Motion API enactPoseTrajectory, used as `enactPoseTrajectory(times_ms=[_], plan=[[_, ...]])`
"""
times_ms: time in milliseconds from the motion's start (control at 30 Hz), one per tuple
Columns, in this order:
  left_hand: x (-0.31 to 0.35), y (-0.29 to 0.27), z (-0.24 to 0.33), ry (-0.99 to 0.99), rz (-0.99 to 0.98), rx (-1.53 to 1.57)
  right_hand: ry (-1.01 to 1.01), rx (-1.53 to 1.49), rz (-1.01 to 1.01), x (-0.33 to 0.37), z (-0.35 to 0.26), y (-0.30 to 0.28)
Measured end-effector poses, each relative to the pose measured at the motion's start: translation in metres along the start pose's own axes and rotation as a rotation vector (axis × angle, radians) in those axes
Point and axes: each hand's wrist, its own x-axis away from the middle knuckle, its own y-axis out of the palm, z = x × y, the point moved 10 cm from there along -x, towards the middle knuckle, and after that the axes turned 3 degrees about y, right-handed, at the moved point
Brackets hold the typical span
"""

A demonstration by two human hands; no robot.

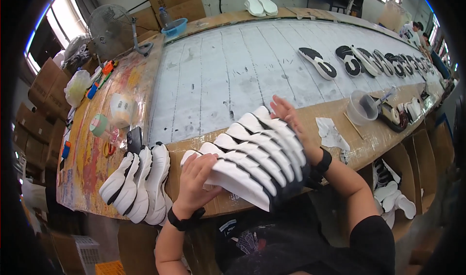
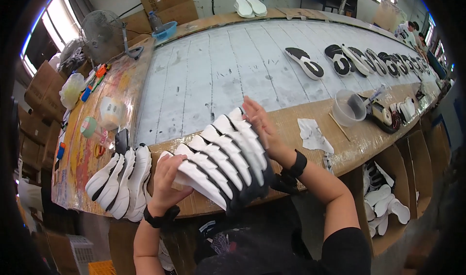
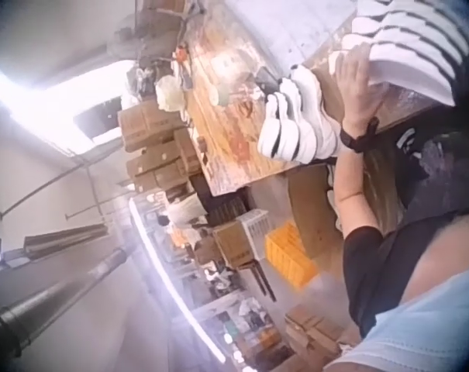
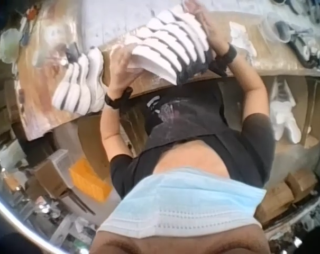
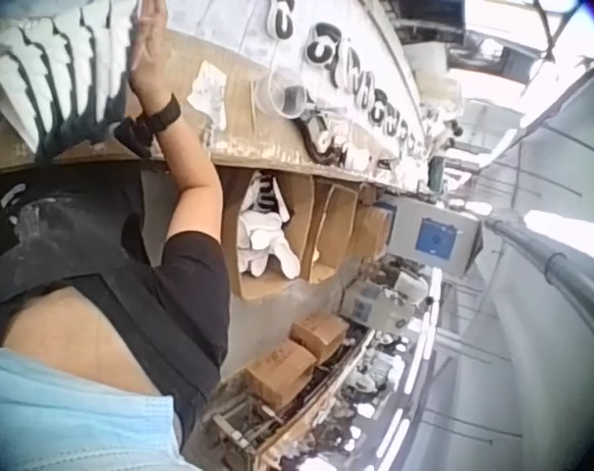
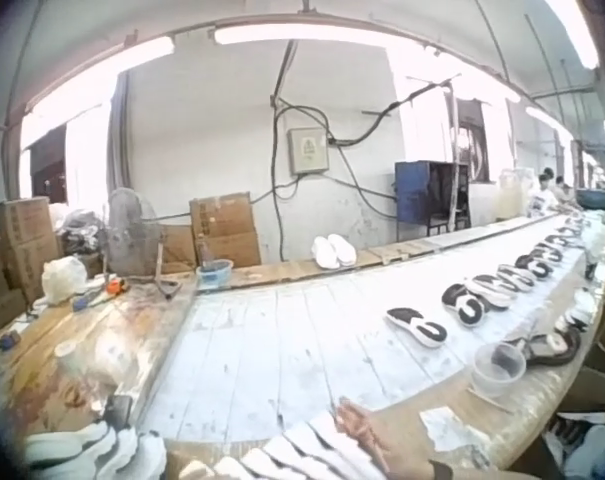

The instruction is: Inspecting and organizing white and black shoe soles at a factory assembly station.

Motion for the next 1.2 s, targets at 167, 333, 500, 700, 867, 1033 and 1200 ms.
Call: enactPoseTrajectory(times_ms=[167,333,500,700,867,1033,1200], plan=[[0.026,0.044,0.009,0.052,-0.180,-0.213,0.062,0.140,-0.066,0.031,0.044,-0.008],[0.034,0.060,0.006,-0.063,-0.269,-0.159,0.295,0.176,0.021,0.042,0.058,-0.028],[0.039,0.057,0.006,-0.100,-0.278,-0.143,0.361,0.160,0.045,0.049,0.064,-0.032],[0.044,0.055,0.008,-0.127,-0.243,-0.149,0.395,-0.036,0.049,0.051,0.063,-0.027],[0.046,0.056,0.009,-0.129,-0.201,-0.171,0.334,0.041,0.000,0.048,0.055,-0.016],[0.053,0.056,0.008,-0.125,-0.199,-0.226,0.436,-0.165,0.087,0.048,0.064,-0.037],[0.076,0.039,0.001,-0.466,0.220,-0.156,0.292,0.190,0.123,0.051,0.054,-0.033]])
